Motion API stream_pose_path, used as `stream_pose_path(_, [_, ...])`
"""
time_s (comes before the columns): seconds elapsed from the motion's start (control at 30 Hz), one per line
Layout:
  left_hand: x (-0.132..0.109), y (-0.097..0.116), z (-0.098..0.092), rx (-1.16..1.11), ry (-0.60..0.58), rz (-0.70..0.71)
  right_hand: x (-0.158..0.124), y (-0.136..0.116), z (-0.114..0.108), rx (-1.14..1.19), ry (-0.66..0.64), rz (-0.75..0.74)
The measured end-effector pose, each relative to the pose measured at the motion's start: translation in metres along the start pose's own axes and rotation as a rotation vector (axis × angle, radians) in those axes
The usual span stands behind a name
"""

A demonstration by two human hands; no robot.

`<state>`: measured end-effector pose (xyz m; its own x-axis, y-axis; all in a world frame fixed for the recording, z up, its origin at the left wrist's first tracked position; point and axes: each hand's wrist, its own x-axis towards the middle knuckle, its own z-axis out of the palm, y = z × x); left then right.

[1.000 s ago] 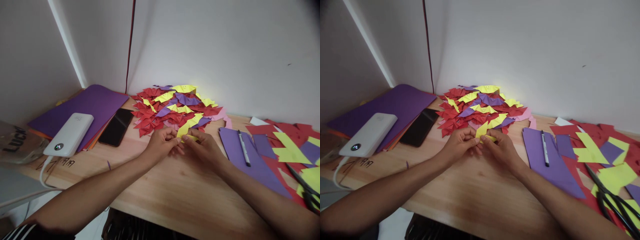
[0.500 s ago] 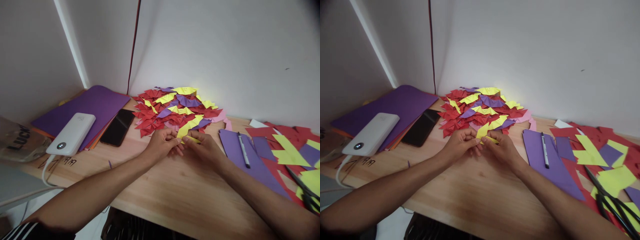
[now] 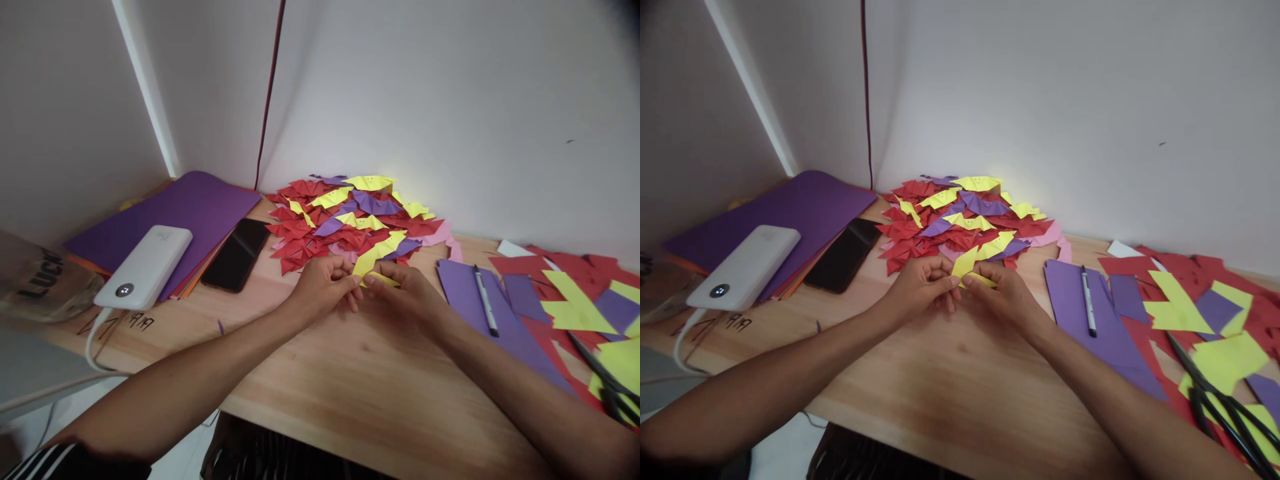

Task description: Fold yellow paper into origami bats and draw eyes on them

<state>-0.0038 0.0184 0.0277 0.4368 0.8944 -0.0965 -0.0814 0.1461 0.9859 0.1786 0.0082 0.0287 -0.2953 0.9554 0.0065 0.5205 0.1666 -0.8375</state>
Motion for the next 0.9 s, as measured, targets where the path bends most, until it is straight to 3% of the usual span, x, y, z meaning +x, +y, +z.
stream_pose_path(0.47, [-0.0007, -0.0014, -0.0005, -0.033, -0.032, 0.026, -0.0029, 0.0001, 0.0011, 0.096, 0.041, -0.008])
stream_pose_path(0.77, [0.0006, -0.0013, -0.0023, 0.085, -0.047, 0.069, 0.0032, 0.0026, -0.0027, 0.139, -0.084, 0.021])
stream_pose_path(0.9, [0.001, -0.0029, -0.0022, 0.082, -0.052, 0.065, 0.0024, 0.0059, -0.0025, 0.122, -0.072, -0.014])
